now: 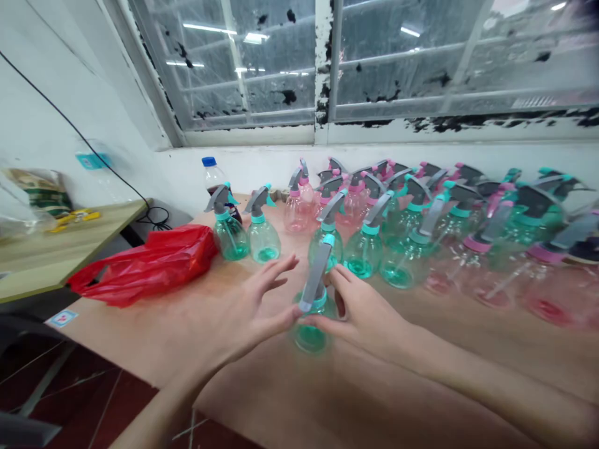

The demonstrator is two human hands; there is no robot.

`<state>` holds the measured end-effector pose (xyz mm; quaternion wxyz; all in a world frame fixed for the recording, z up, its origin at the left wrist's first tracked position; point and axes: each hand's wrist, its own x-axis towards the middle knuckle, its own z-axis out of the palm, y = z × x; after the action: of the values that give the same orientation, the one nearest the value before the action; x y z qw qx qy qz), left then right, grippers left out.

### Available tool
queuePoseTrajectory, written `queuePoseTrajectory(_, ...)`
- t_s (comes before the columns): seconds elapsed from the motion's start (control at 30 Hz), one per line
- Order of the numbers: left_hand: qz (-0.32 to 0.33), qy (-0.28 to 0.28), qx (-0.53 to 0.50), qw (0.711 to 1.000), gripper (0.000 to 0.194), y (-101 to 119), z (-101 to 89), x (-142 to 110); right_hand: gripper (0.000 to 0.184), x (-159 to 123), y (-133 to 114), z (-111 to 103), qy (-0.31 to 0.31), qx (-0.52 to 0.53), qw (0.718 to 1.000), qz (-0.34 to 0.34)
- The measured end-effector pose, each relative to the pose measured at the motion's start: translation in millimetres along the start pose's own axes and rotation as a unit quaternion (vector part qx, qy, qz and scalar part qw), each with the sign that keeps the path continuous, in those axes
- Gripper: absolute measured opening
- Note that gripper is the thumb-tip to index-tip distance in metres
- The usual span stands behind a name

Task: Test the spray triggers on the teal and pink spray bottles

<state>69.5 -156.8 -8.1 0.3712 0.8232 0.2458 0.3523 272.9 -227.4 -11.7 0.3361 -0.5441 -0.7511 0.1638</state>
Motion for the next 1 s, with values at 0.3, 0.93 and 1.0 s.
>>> queuePoseTrajectory(0.3, -0.035, -0.056, -0.050, 0.997, 0.063, 67.6, 77.6, 8.2, 0.037, -66.4, 5.7, -20.2, 0.034, 0.013, 0.999, -0.029)
queuePoseTrajectory(0.93, 0.017, -0.016, -0.015, 1.000, 0.016, 95.6, 199.7, 64.7, 0.032, -192.2, 133.4, -110.4, 0.044, -0.117, 0.990, 0.063)
queuePoseTrajectory(1.0, 0.014, -0.023, -0.006, 1.000, 0.013, 96.9, 202.5, 69.2, 0.031, -193.1, 145.4, -110.3, 0.051, -0.125, 0.988, 0.073)
